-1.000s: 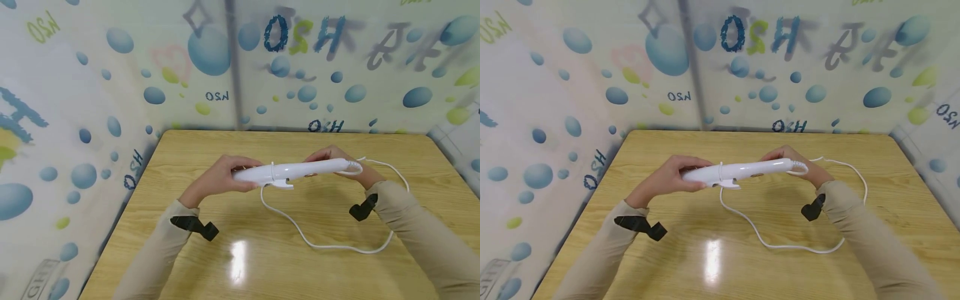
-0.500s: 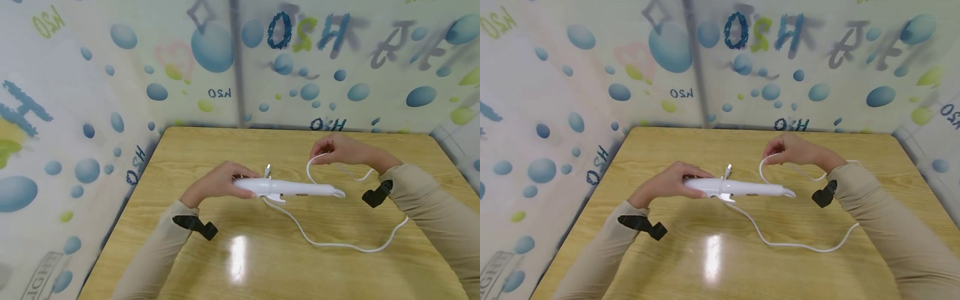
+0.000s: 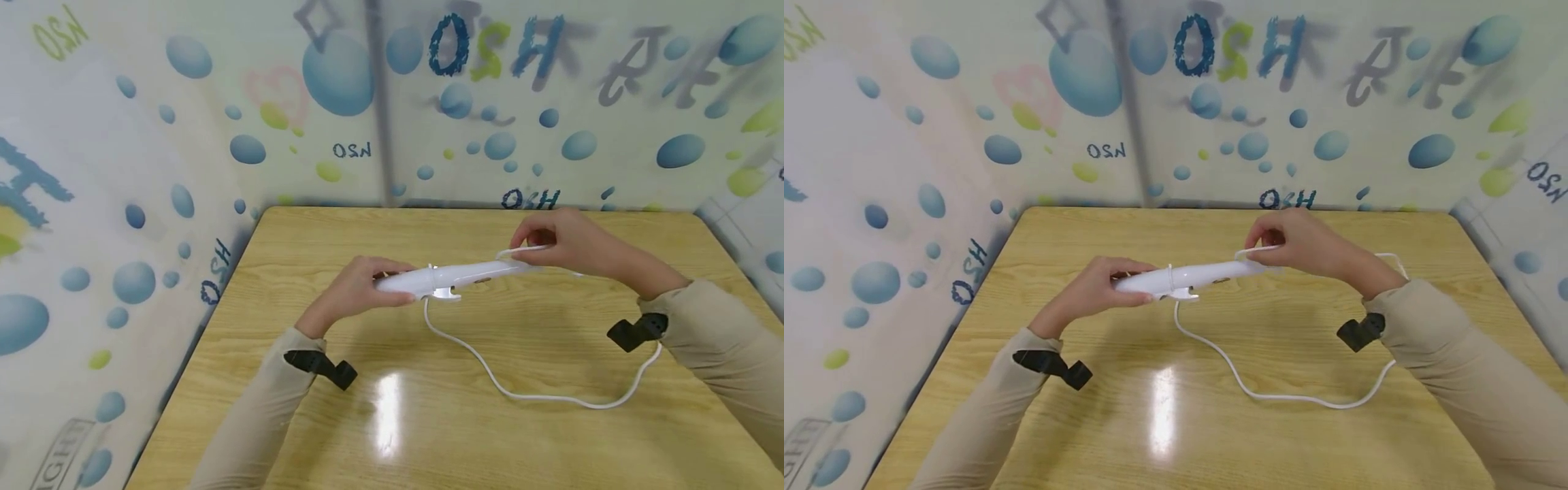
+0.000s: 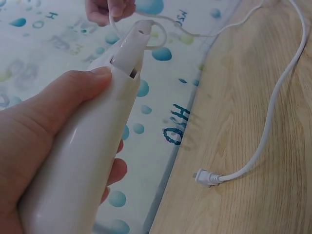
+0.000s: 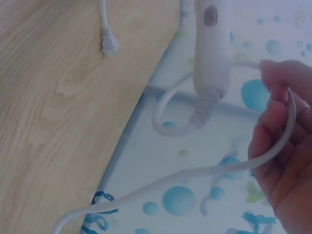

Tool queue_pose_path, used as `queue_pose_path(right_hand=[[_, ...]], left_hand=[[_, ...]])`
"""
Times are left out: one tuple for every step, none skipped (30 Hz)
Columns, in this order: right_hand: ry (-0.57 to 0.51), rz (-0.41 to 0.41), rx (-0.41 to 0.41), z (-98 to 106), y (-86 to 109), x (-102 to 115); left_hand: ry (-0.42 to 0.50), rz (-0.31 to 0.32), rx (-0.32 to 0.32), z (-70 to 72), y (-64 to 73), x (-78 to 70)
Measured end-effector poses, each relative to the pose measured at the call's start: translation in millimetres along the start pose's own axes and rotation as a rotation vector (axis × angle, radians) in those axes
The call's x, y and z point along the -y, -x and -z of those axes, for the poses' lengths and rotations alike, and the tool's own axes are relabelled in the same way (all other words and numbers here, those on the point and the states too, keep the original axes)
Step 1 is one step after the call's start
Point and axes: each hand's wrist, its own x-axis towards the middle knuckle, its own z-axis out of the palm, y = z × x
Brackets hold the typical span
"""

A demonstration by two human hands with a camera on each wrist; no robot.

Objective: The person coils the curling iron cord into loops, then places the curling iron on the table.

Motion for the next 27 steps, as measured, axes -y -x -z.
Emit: queue_pose_path(right_hand=[[0.003,-0.009,-0.007,1,2.1,3],[0.004,-0.014,-0.013,1,4.5,5],[0.008,-0.006,-0.02,1,7.0,7],[0.011,0.012,-0.026,1,9.2,8],[0.017,0.037,-0.034,1,11.5,9],[0.034,0.076,-0.046,0,13.9,9],[0.056,0.116,-0.06,-1,16.1,9],[0.082,0.159,-0.076,-2,18.1,8],[0.106,0.195,-0.091,-4,19.8,7],[0.125,0.221,-0.105,-6,21.1,6],[0.133,0.235,-0.116,-7,22.7,6],[0.133,0.24,-0.125,-9,24.0,5],[0.121,0.238,-0.133,-11,25.2,4],[0.101,0.228,-0.14,-13,26.3,3],[0.072,0.215,-0.15,-15,27.4,3],[0.033,0.199,-0.162,-18,28.5,3],[-0.012,0.177,-0.176,-20,29.7,2],[-0.056,0.158,-0.193,-23,30.8,2],[-0.099,0.142,-0.213,-26,31.9,2],[-0.145,0.13,-0.23,-28,33.0,2],[-0.192,0.12,-0.246,-31,34.1,2],[-0.237,0.114,-0.259,-33,35.2,2],[-0.281,0.118,-0.263,-35,36.3,1],[-0.308,0.126,-0.266,-37,37.4,1],[-0.331,0.136,-0.265,-39,38.6,-1],[-0.349,0.147,-0.258,-41,39.7,-2],[-0.363,0.158,-0.253,-42,40.8,-4]], left_hand=[[-0.003,0.001,-0.016,0.0,-0.3,-0.1],[-0.003,0.006,-0.035,0.0,-0.4,-0.2],[0.0,0.014,-0.055,-0.1,-0.6,-0.4],[0.005,0.022,-0.078,-0.1,-0.6,-0.3],[0.011,0.031,-0.102,-0.1,-0.6,0.0],[0.02,0.037,-0.126,-0.2,-0.6,0.3],[0.031,0.044,-0.15,-0.2,-0.4,0.9],[0.044,0.049,-0.173,-0.2,-0.1,1.4],[0.054,0.051,-0.193,-0.2,0.3,2.1],[0.064,0.052,-0.21,-0.1,0.7,2.9],[0.073,0.052,-0.222,0.0,1.2,3.5],[0.084,0.053,-0.23,0.2,1.7,3.8],[0.095,0.056,-0.237,0.4,2.2,4.0],[0.106,0.058,-0.241,0.7,2.8,4.0],[0.117,0.058,-0.246,1.2,3.3,3.8],[0.129,0.06,-0.249,1.7,3.7,3.3],[0.137,0.058,-0.253,2.3,3.9,2.8],[0.143,0.053,-0.257,3.0,3.9,2.1],[0.148,0.047,-0.262,3.8,3.7,1.3],[0.152,0.042,-0.266,4.6,3.5,0.2],[0.152,0.035,-0.271,5.5,3.0,-1.0],[0.154,0.032,-0.275,6.6,2.5,-2.7],[0.154,0.027,-0.278,7.7,2.0,-4.6],[0.161,0.025,-0.279,9.0,1.7,-7.2],[0.169,0.026,-0.277,10.3,1.9,-10.3],[0.172,0.026,-0.274,12.4,2.9,-16.2],[0.177,0.027,-0.27,14.4,3.9,-22.2]])
